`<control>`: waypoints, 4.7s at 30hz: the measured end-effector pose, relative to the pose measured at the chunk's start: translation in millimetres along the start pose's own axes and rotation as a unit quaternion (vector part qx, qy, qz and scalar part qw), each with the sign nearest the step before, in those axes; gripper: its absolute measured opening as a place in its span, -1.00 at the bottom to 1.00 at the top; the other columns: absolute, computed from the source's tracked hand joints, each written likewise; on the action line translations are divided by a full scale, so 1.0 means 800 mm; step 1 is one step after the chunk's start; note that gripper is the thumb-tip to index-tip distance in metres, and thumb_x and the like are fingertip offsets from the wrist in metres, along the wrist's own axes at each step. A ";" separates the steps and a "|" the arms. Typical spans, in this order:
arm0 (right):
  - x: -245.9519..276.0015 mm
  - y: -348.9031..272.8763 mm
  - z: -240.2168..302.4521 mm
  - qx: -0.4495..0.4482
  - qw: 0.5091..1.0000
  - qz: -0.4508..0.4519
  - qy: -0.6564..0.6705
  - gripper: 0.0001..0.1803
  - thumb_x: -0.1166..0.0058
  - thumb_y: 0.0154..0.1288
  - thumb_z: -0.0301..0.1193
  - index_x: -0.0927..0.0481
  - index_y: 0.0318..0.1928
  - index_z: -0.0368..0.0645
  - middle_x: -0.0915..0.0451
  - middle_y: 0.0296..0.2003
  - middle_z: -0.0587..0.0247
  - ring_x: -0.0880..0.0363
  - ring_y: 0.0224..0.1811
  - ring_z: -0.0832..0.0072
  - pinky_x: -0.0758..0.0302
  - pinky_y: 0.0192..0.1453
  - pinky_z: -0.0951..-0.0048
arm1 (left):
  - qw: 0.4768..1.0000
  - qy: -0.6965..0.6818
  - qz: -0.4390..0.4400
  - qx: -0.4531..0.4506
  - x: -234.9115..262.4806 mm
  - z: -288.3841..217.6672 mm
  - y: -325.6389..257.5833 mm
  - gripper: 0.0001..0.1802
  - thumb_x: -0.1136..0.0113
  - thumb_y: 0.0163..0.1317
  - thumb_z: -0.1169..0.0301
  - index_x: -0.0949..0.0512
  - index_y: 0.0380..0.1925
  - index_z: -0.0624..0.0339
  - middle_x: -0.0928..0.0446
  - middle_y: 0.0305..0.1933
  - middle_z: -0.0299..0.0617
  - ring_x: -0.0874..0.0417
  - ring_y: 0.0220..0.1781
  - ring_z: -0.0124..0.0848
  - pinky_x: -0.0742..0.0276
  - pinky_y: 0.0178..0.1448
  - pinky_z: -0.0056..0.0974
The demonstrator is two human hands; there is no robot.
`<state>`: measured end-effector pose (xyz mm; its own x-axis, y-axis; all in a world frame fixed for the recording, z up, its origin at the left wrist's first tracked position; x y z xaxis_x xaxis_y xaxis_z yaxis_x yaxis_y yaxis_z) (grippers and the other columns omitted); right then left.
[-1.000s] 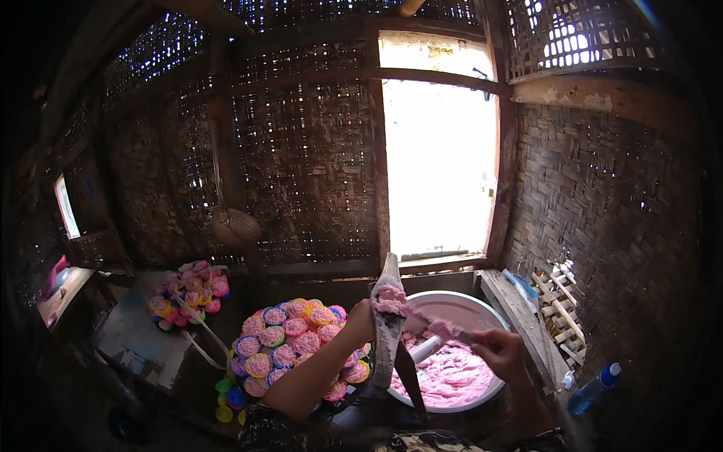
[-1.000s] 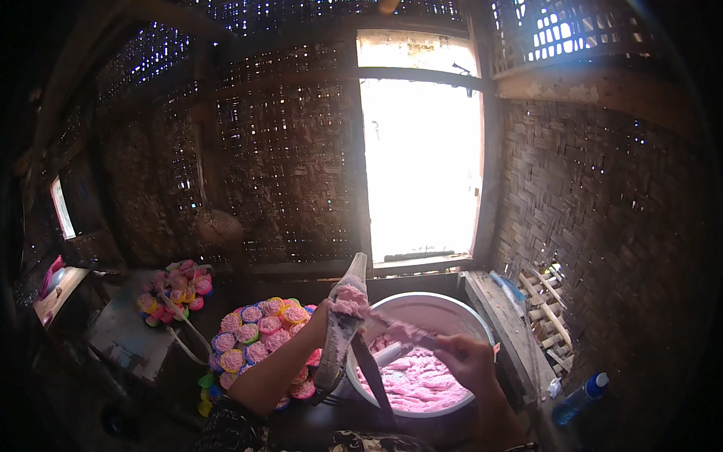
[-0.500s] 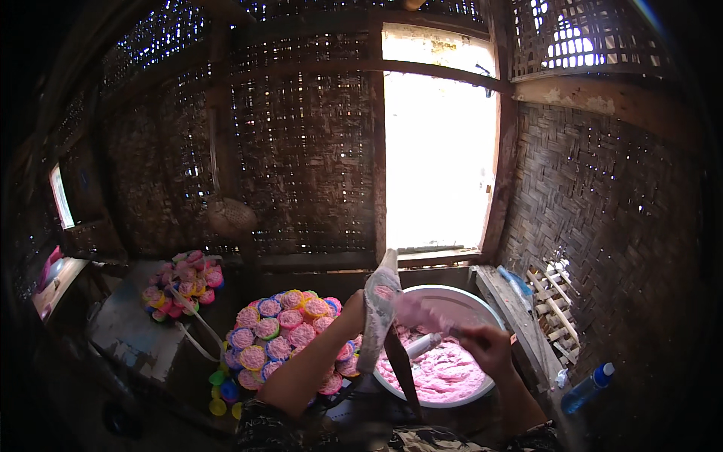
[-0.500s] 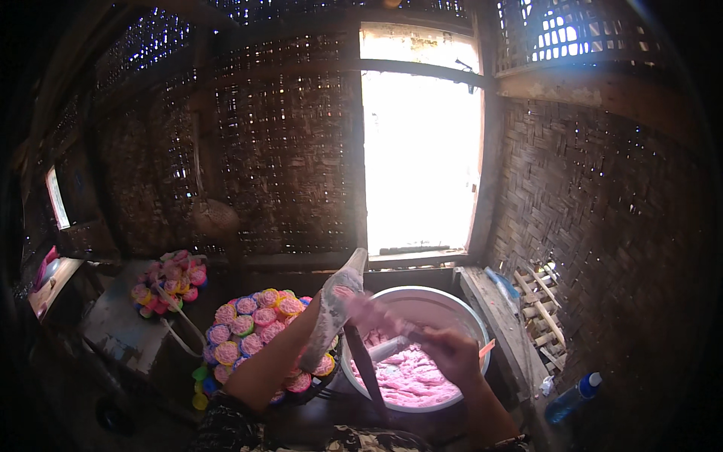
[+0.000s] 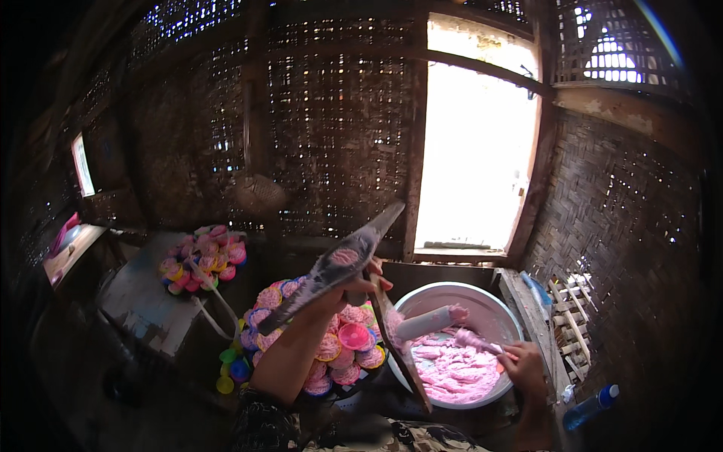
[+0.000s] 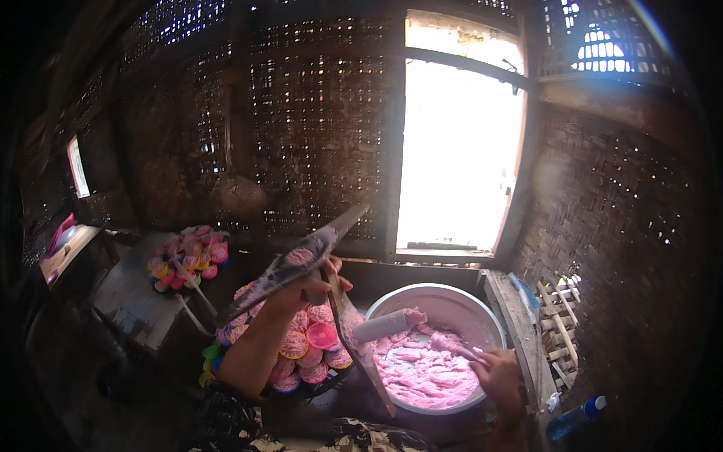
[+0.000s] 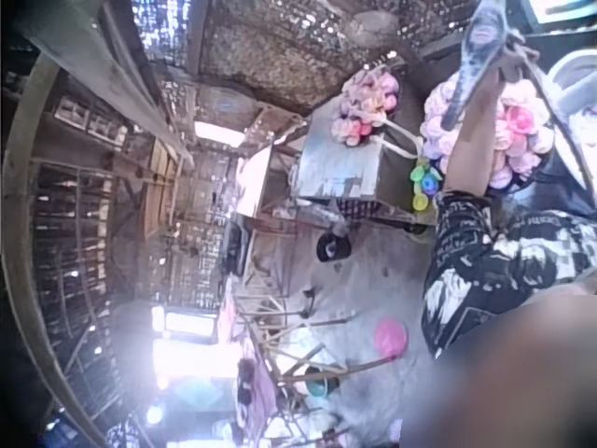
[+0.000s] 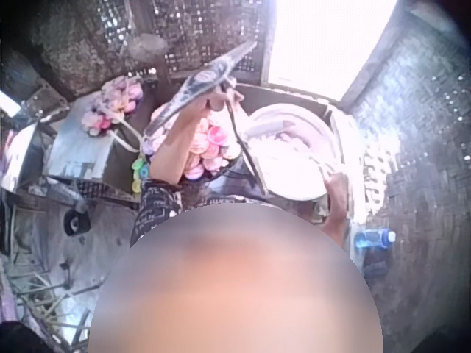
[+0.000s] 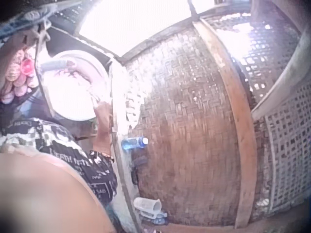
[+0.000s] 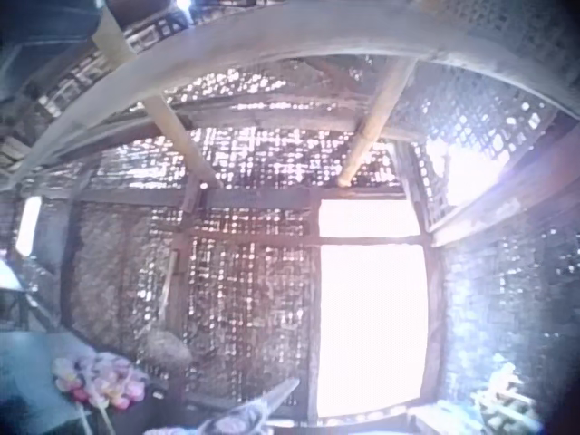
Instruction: The person assembles pink doughnut-shaped items into colorful plastic cups and arranges them on a woven tray. They then use a wooden mold to press pink material into additional cups and place the finished items on a display stand.
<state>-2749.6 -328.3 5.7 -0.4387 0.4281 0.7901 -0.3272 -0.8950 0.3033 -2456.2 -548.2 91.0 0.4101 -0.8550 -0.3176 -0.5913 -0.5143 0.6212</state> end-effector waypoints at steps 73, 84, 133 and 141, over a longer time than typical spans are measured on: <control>-0.127 0.061 0.180 -0.203 0.702 0.518 0.445 0.00 0.18 0.14 0.27 -0.16 0.21 -0.46 -0.38 0.06 -0.20 -0.41 0.09 0.08 -0.33 0.14 0.08 | 0.929 -0.336 -0.155 0.001 0.141 -0.002 0.011 -0.41 0.25 0.21 -0.24 -0.49 -0.22 0.00 -0.53 -0.20 -0.27 -0.51 0.00 -0.27 -0.53 -0.18 -0.20; -0.151 0.084 0.201 -0.158 0.764 0.462 0.422 -0.31 0.07 0.21 0.10 -0.40 -0.06 -0.39 -0.52 -0.17 -0.06 -0.58 -0.22 0.32 -0.52 -0.19 0.36 | 0.935 -0.310 -0.160 -0.058 0.175 -0.029 -0.008 -0.43 0.26 0.22 -0.23 -0.54 -0.34 -0.04 -0.49 -0.32 -0.28 -0.54 -0.13 -0.29 -0.51 -0.36 -0.32; -0.179 -0.126 0.023 -0.101 0.745 0.495 0.436 -0.11 -0.41 -0.19 -0.27 -0.28 0.16 -0.37 -0.45 0.00 0.16 -0.39 0.05 0.47 -0.29 0.15 0.41 | 0.893 -0.175 -0.332 -0.248 0.094 -0.193 -0.337 -0.62 0.10 0.30 0.05 -0.51 -0.20 0.11 -0.49 -0.35 -0.33 -0.47 -0.26 -0.45 -0.34 -0.05 -0.30; -0.201 -0.151 -0.042 -0.053 0.800 0.484 0.351 -0.11 -0.44 -0.25 -0.22 -0.33 0.12 -0.35 -0.53 -0.14 0.15 -0.49 -0.12 0.51 -0.41 -0.02 0.45 | 0.862 -0.135 -0.426 -0.240 0.077 -0.167 -0.380 -0.65 0.05 0.29 0.10 -0.54 -0.23 0.12 -0.44 -0.42 -0.35 -0.41 -0.31 -0.47 -0.32 -0.09 -0.31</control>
<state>-2667.5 -284.8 -176.3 -0.8793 -0.4604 0.1221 0.3975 -0.8505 -0.3444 -2158.3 -435.7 -21.6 0.3382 -0.1989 -0.9198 0.2269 -0.9313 0.2848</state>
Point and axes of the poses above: each hand's wrist, its own y-axis towards the middle knuckle, its own x-axis out of the back of the hand, z = x × y, the point moved 9 cm from there along y, towards the middle knuckle
